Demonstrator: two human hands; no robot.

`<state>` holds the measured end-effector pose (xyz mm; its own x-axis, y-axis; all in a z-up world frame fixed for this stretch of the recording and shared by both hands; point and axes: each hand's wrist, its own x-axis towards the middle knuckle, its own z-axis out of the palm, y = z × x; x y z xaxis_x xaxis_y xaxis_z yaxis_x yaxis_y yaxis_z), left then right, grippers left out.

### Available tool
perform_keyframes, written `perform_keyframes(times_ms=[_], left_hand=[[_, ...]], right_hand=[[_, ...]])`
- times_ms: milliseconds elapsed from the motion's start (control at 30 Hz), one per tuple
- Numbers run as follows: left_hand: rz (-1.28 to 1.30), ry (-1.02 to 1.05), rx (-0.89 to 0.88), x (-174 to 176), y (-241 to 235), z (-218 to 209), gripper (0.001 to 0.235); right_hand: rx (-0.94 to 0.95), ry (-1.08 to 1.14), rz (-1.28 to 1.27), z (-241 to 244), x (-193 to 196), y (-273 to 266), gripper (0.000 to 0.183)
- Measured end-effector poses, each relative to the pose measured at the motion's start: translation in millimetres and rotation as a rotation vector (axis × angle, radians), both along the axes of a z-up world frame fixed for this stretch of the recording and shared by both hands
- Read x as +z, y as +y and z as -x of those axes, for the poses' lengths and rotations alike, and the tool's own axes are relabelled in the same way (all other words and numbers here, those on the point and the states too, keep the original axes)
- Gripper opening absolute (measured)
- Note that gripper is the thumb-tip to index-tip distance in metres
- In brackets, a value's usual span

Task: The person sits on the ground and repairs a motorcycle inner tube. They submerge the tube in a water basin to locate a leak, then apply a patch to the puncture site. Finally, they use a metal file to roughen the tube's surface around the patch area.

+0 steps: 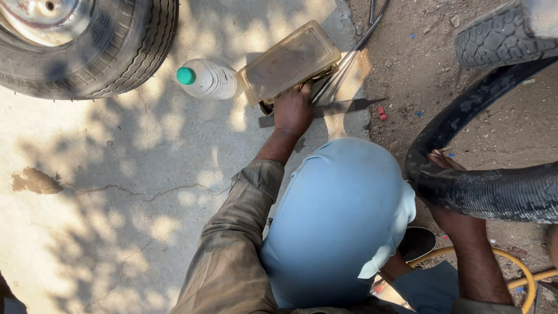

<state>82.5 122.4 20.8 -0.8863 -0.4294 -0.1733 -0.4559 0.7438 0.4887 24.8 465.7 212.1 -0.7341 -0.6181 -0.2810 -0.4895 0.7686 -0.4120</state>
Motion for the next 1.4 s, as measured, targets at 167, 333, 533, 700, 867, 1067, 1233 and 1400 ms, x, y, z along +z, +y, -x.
perform_keyframes(times_ms=[167, 333, 533, 700, 867, 1067, 1233, 1400], left_hand=[[0.048, 0.333, 0.044, 35.9, 7.1, -51.9, 0.03], [-0.055, 0.195, 0.274, 74.1, -13.7, -97.4, 0.023], [0.245, 0.622, 0.565, 119.4, -103.7, -97.7, 0.099], [-0.132, 0.568, 0.721, 116.0, -145.5, -61.1, 0.053], [-0.019, 0.644, 0.68, 121.1, -176.7, -32.1, 0.043], [0.145, 0.638, 0.575, 55.8, -258.7, 21.4, 0.036], [0.254, 0.38, 0.499, -11.3, -280.1, 44.9, 0.04], [0.048, 0.726, 0.765, 7.7, -221.0, 0.3, 0.082]], right_hand=[[-0.007, 0.034, 0.035, -3.4, 0.4, 0.8, 0.055], [-0.021, 0.014, 0.223, -5.7, 2.3, -9.6, 0.046], [-0.189, -0.062, 0.238, -13.3, 13.0, -23.5, 0.055], [-0.173, -0.049, 0.196, -13.7, 21.1, -27.6, 0.064], [-0.219, -0.092, 0.168, -14.7, 23.8, -27.9, 0.067], [-0.261, -0.156, 0.283, -16.8, 24.4, -27.5, 0.066], [-0.238, -0.174, 0.345, -10.0, 16.6, -29.1, 0.057], [-0.263, -0.158, 0.262, -5.3, 13.2, -42.1, 0.046]])
